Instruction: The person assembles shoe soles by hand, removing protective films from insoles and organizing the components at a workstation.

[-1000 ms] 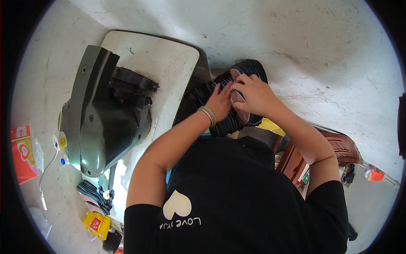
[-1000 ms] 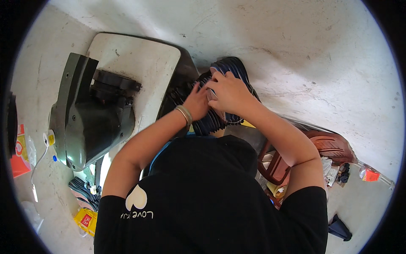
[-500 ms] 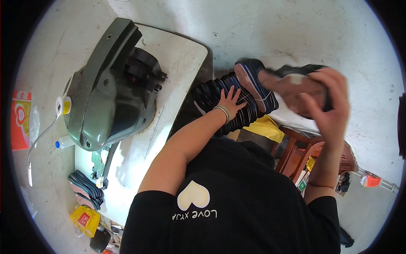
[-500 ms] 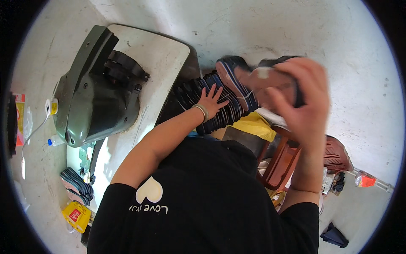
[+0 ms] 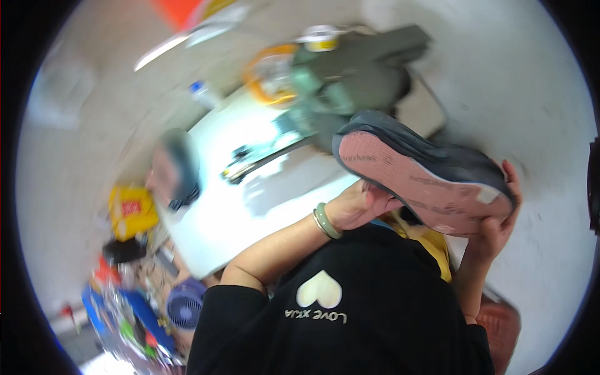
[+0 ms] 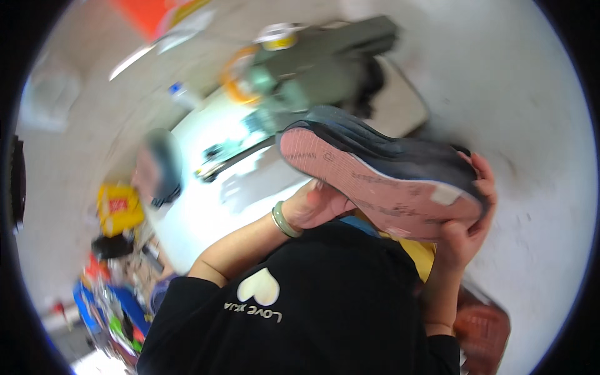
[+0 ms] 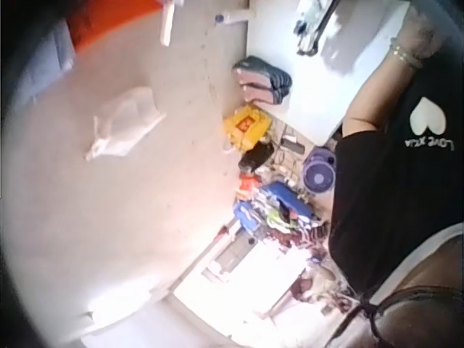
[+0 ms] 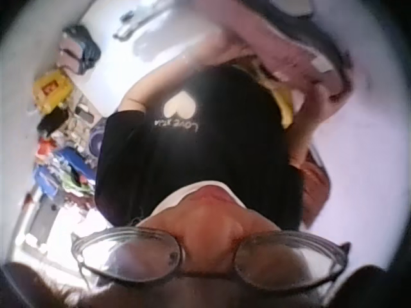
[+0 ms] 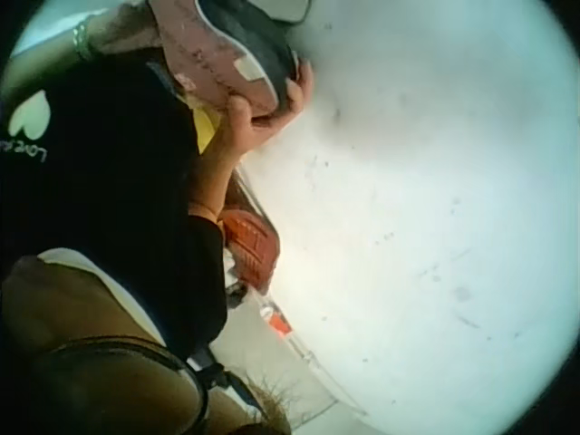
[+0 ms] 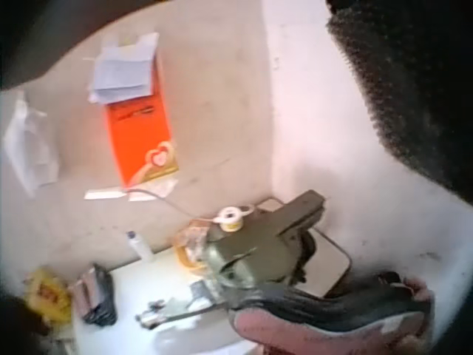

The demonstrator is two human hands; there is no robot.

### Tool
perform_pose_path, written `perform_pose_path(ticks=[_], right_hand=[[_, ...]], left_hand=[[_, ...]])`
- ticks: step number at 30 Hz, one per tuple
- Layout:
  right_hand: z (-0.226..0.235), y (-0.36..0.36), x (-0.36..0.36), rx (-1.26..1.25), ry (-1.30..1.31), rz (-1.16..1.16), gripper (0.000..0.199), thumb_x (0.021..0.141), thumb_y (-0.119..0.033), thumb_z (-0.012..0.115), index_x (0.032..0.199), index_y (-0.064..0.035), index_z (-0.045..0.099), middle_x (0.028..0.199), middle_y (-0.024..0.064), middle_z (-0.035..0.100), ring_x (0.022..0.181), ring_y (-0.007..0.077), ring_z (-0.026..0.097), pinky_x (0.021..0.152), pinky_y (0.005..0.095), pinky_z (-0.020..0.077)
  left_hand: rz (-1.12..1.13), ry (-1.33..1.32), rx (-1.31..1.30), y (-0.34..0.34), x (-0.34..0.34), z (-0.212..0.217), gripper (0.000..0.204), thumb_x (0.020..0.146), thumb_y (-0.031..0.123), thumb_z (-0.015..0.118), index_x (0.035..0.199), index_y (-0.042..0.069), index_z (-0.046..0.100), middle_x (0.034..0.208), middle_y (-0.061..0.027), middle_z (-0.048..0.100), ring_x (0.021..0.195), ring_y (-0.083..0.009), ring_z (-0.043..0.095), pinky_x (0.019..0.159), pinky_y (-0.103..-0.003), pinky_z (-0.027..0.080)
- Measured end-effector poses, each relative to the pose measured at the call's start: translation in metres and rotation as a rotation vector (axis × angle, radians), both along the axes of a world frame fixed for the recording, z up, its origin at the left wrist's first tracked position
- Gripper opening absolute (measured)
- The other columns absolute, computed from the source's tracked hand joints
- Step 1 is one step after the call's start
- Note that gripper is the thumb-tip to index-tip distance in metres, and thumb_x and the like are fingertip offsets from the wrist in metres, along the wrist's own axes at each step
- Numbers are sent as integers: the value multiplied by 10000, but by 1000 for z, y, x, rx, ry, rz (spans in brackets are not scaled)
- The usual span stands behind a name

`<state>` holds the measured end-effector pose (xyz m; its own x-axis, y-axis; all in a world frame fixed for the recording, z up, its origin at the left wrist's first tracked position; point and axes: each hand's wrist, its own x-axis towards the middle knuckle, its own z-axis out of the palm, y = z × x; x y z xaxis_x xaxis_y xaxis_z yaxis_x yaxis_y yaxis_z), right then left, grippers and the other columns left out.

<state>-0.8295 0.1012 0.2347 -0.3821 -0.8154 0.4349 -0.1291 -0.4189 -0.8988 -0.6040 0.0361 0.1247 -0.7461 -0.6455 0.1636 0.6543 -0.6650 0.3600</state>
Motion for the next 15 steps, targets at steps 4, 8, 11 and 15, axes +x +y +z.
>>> perform_pose_path(ticks=[4, 8, 11, 15], right_hand=[[-30, -26, 111, 132, 604, 584, 783, 666, -395, 862, 1287, -63, 519, 1504, 232, 332, 1400, 385, 337, 1122, 480, 303], [-54, -24, 224, 342, 517, 966, 811, 688, -292, 865, 1373, -86, 483, 1529, 186, 297, 1406, 350, 339, 1114, 435, 332], [-60, -19, 272, 511, 493, 1158, 764, 750, -311, 825, 1390, -86, 473, 1531, 178, 295, 1378, 352, 374, 1059, 431, 406], [-67, -10, 315, 484, 593, 1287, 678, 806, -289, 783, 1378, -75, 489, 1508, 167, 345, 1323, 324, 449, 1011, 410, 452]], left_hand=[[431, -245, 199, 31, 117, 5, 833, 867, 628, 602, 1478, 117, 362, 1497, -115, 421, 1377, -299, 404, 1150, -501, 307], [865, -413, 483, 74, 224, -4, 781, 915, 623, 551, 1417, 45, 395, 1328, -150, 558, 1219, -295, 554, 1069, -444, 425], [1108, -630, 614, 118, 286, -7, 697, 923, 585, 575, 1346, 43, 460, 1215, -140, 603, 1129, -277, 601, 1003, -431, 479], [1281, -759, 533, 156, 363, -11, 592, 947, 468, 604, 1338, 41, 475, 1172, -108, 614, 1051, -241, 620, 944, -389, 509]])
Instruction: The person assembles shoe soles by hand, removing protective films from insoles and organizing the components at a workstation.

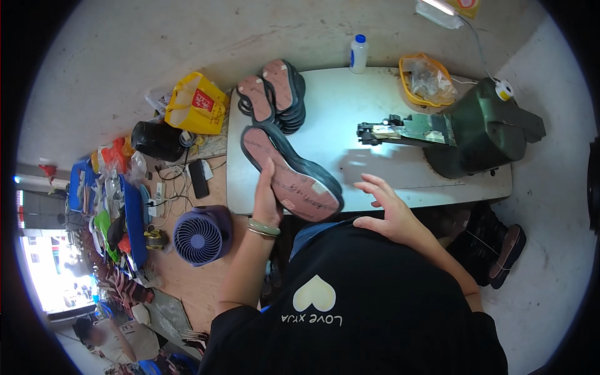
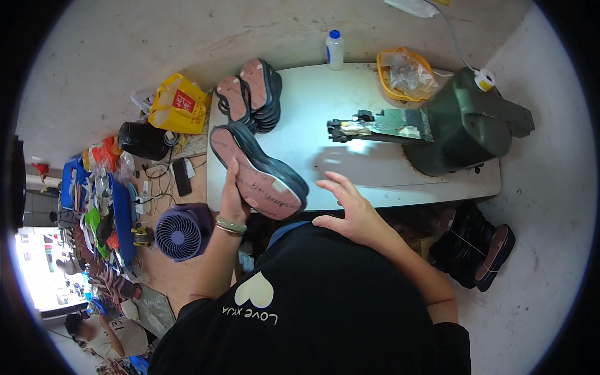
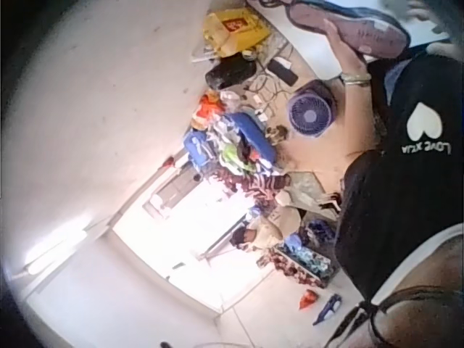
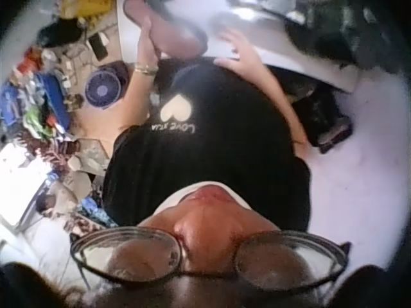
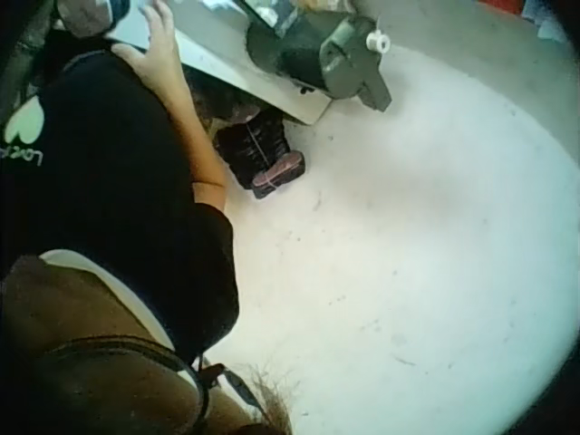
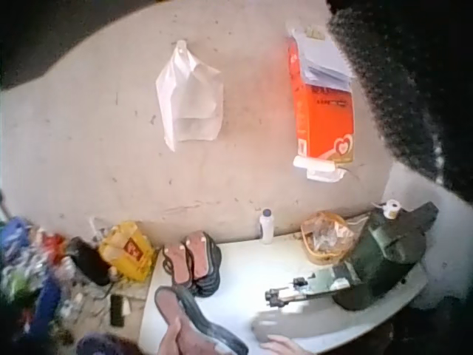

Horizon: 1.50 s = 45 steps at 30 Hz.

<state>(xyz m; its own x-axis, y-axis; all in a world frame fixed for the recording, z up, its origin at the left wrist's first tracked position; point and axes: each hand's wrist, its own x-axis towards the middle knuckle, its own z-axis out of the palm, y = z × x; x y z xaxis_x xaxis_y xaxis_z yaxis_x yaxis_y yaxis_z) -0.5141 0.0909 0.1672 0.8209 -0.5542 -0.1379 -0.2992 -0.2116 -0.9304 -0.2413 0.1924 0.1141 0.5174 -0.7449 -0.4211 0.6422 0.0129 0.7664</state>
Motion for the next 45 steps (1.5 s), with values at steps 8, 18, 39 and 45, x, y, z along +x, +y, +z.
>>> perform_pose_path(ticks=[8, 18, 39, 45], right_hand=[[-16, 15, -10, -17, 56, -195, 535, 831, -165, 756, 1311, -43, 554, 1408, 120, 483, 1171, 240, 583, 932, 350, 501], [-30, 35, -36, 72, 73, -477, 482, 818, -98, 740, 1268, -17, 586, 1362, 117, 531, 1111, 219, 617, 926, 326, 506], [-48, -11, -98, 16, 141, -391, 450, 855, -252, 700, 1240, -44, 594, 1266, 103, 574, 1071, 249, 601, 928, 363, 487], [-65, -6, -198, -44, 131, -667, 398, 833, -240, 731, 1176, -54, 652, 1124, 121, 651, 947, 244, 667, 822, 345, 532]], left_hand=[[-569, -1383, 477, -5, 170, 39, 924, 681, 472, 815, 1362, -45, 466, 1162, -192, 641, 1008, -273, 650, 904, -346, 497], [-1645, -2480, 429, -99, 201, -52, 555, 776, 214, 713, 1310, 318, 600, 1258, -3, 604, 1268, -245, 490, 1107, -611, 251], [-319, -1103, 509, -88, 239, -160, 745, 1023, 313, 490, 1577, 104, 37, 1451, -191, 374, 1245, -271, 457, 947, -338, 448], [-259, -1427, 584, -105, 220, -113, 655, 1007, 266, 519, 1528, 19, 208, 1493, -220, 359, 1273, -338, 462, 1000, -374, 428]])
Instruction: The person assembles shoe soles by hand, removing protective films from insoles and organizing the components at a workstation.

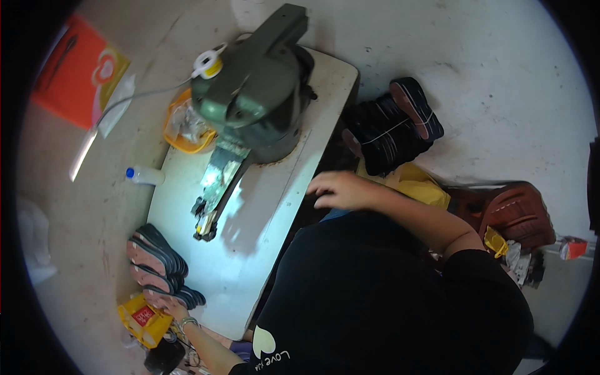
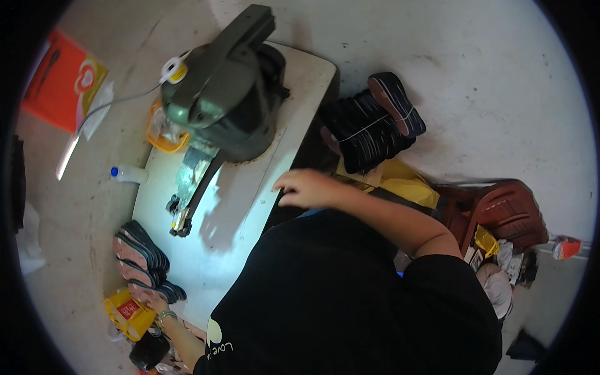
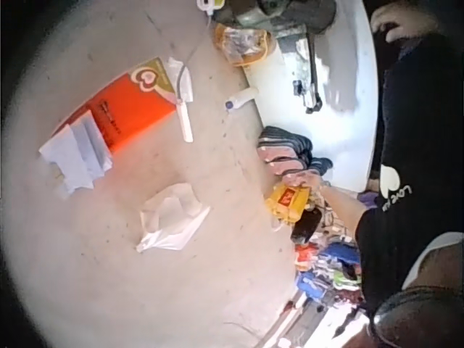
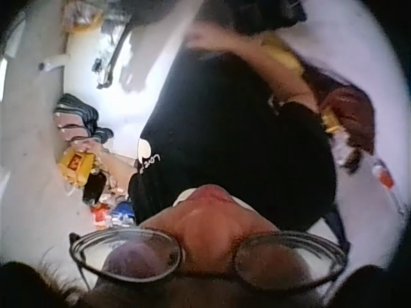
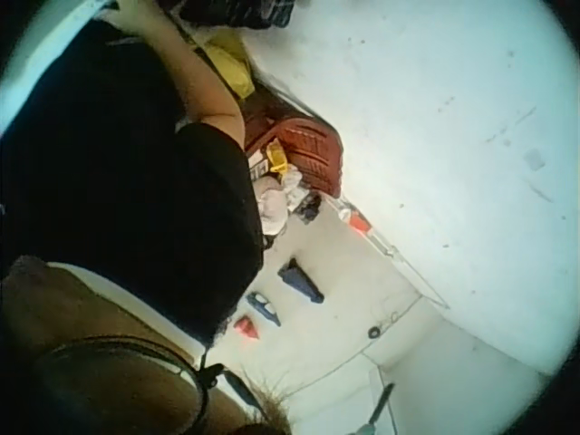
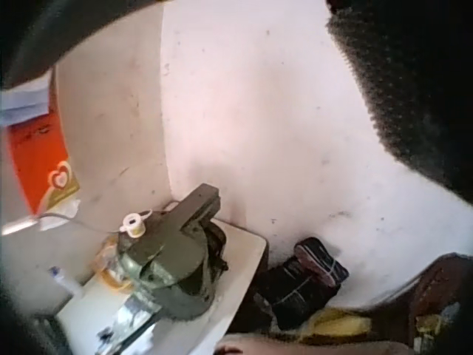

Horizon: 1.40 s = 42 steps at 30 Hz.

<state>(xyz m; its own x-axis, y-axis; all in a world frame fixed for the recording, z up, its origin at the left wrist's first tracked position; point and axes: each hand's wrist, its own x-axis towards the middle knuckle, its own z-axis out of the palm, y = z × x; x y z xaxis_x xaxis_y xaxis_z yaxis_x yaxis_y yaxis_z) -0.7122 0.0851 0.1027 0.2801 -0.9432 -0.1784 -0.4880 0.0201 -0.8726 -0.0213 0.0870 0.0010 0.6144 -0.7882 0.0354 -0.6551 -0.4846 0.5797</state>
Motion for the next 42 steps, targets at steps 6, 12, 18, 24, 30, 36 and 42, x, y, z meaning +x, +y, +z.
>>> perform_pose_path(ticks=[6, 12, 18, 24, 30, 36, 42], right_hand=[[-20, -5, -219, -278, 289, -806, 913, 703, -352, 856, 1429, -9, 421, 1403, 207, 511, 1310, 342, 486, 1106, 412, 376], [-84, 21, -335, 105, 1005, -964, 1245, 601, -524, 866, 1563, -212, 140, 1424, 213, 471, 1312, 423, 446, 1061, 568, 370], [-103, 21, -379, 43, 677, -865, 1224, 553, -393, 894, 1550, -182, 216, 1313, 237, 550, 1208, 423, 526, 1023, 462, 436], [-67, 32, -427, 202, 277, -756, 1158, 576, -351, 874, 1535, -100, 277, 1377, 241, 532, 1268, 352, 521, 1053, 382, 417], [-41, 26, -458, 293, 241, -611, 1174, 559, -364, 868, 1527, -51, 282, 1368, 242, 545, 1253, 338, 539, 1046, 365, 416], [12, -8, -440, 381, 639, -400, 1132, 523, -323, 841, 1508, -83, 336, 1192, 237, 642, 1090, 380, 622, 928, 416, 499], [79, -41, -397, 176, 1030, -103, 1021, 592, -304, 843, 1495, -186, 382, 1103, 231, 628, 1033, 413, 616, 906, 448, 503]], left_hand=[[-48, -523, -102, 32, -141, 1, 558, 983, 215, 557, 1436, -46, 364, 1369, -264, 448, 1209, -380, 477, 1004, -440, 424], [-885, 7, -56, 26, -396, 26, 274, 881, 8, 612, 1154, -14, 591, 1173, -202, 534, 1123, -350, 522, 998, -426, 405], [-1562, 100, -190, -71, -622, 57, 355, 833, 30, 691, 1182, 66, 637, 1230, -164, 588, 1129, -356, 560, 971, -433, 444], [-2046, 74, -217, -94, -798, 40, 475, 844, 123, 678, 1303, 90, 563, 1379, -112, 523, 1301, -314, 462, 1085, -466, 354], [-2334, -260, -155, -87, -880, 5, 609, 885, 250, 649, 1436, 108, 432, 1515, -92, 385, 1422, -290, 322, 1147, -502, 273], [-2471, -410, -290, -58, -939, -21, 681, 913, 374, 601, 1471, 56, 374, 1578, -141, 290, 1451, -274, 282, 1175, -441, 236], [-2330, -495, 37, -70, -964, -44, 739, 936, 469, 543, 1504, 53, 316, 1574, -173, 277, 1436, -321, 292, 1176, -432, 228]])
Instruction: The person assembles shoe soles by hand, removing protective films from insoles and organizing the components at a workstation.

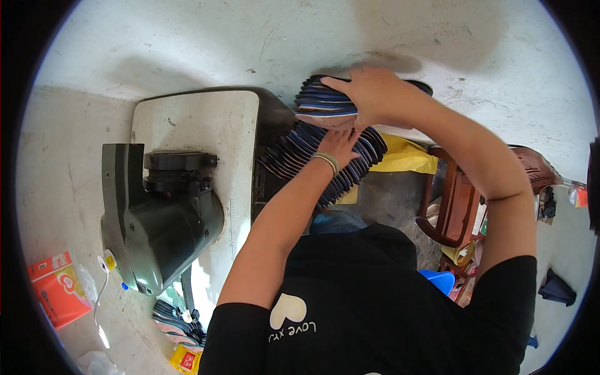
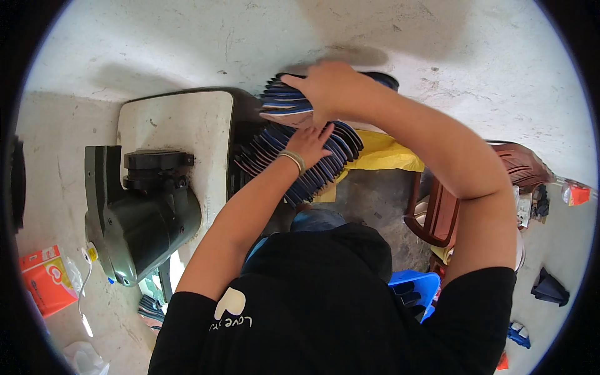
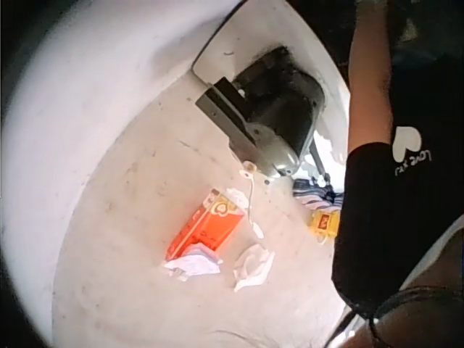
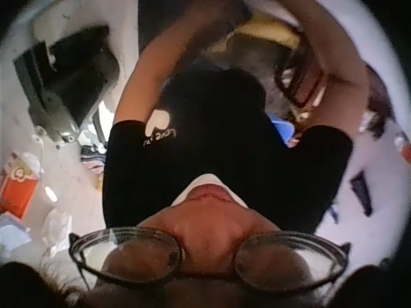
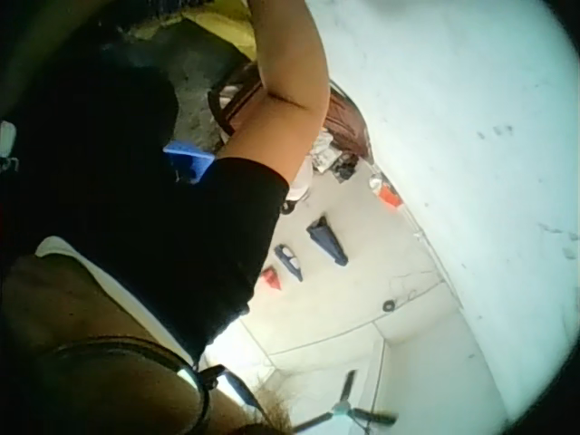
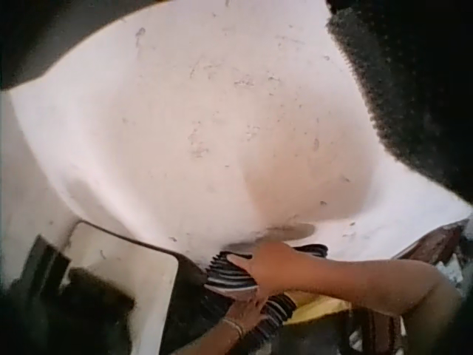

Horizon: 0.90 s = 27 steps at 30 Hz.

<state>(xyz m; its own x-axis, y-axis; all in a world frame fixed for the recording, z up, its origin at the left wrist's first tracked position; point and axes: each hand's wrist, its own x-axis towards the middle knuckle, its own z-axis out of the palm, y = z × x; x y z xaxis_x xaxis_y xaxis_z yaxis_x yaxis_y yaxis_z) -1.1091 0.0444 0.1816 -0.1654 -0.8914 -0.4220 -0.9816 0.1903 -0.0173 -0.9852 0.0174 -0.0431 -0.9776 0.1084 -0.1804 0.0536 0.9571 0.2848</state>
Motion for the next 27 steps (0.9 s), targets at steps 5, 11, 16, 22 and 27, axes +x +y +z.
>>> perform_pose_path(ticks=[5, 11, 16, 22, 27], right_hand=[[67, -5, 10, -273, -115, -18, 995, 610, -271, 854, 1481, -146, 391, 1193, 197, 623, 1106, 372, 602, 949, 430, 490], [49, 14, 41, -437, -1473, -658, 927, 655, -259, 867, 1427, -15, 416, 1285, 129, 592, 1188, 227, 554, 1044, 351, 420], [-17, 26, 117, -565, -1954, -688, 885, 689, -234, 834, 1413, 22, 394, 1303, 130, 572, 1201, 235, 552, 1026, 350, 441], [-37, 43, 256, -890, -2035, -554, 1043, 688, -358, 875, 1480, -32, 280, 1381, 106, 493, 1253, 243, 511, 1068, 374, 408], [18, 44, 315, -803, -2155, -128, 1279, 598, -547, 886, 1535, -56, 167, 1483, 154, 388, 1349, 291, 429, 1131, 432, 346]], left_hand=[[-30, 69, -22, -19, 2, 10, 745, 942, 469, 548, 1507, 51, 301, 1563, -181, 289, 1443, -327, 277, 1171, -481, 227], [442, 188, 1404, -21, 81, 89, 693, 989, 375, 536, 1524, 37, 254, 1536, -133, 359, 1411, -254, 368, 1145, -427, 305], [778, 371, 2169, -32, 208, 157, 665, 995, 113, 493, 1557, 61, 141, 1530, -136, 335, 1405, -225, 364, 1139, -367, 319], [949, 696, 1129, 17, 298, 198, 1319, 602, 280, 942, 1547, 1, 65, 1533, -202, 253, 1437, -292, 281, 1165, -394, 264], [944, 701, 786, 46, 420, 224, 1147, 644, 282, 907, 1525, 15, 223, 1439, -195, 376, 1354, -310, 390, 1132, -391, 307]])
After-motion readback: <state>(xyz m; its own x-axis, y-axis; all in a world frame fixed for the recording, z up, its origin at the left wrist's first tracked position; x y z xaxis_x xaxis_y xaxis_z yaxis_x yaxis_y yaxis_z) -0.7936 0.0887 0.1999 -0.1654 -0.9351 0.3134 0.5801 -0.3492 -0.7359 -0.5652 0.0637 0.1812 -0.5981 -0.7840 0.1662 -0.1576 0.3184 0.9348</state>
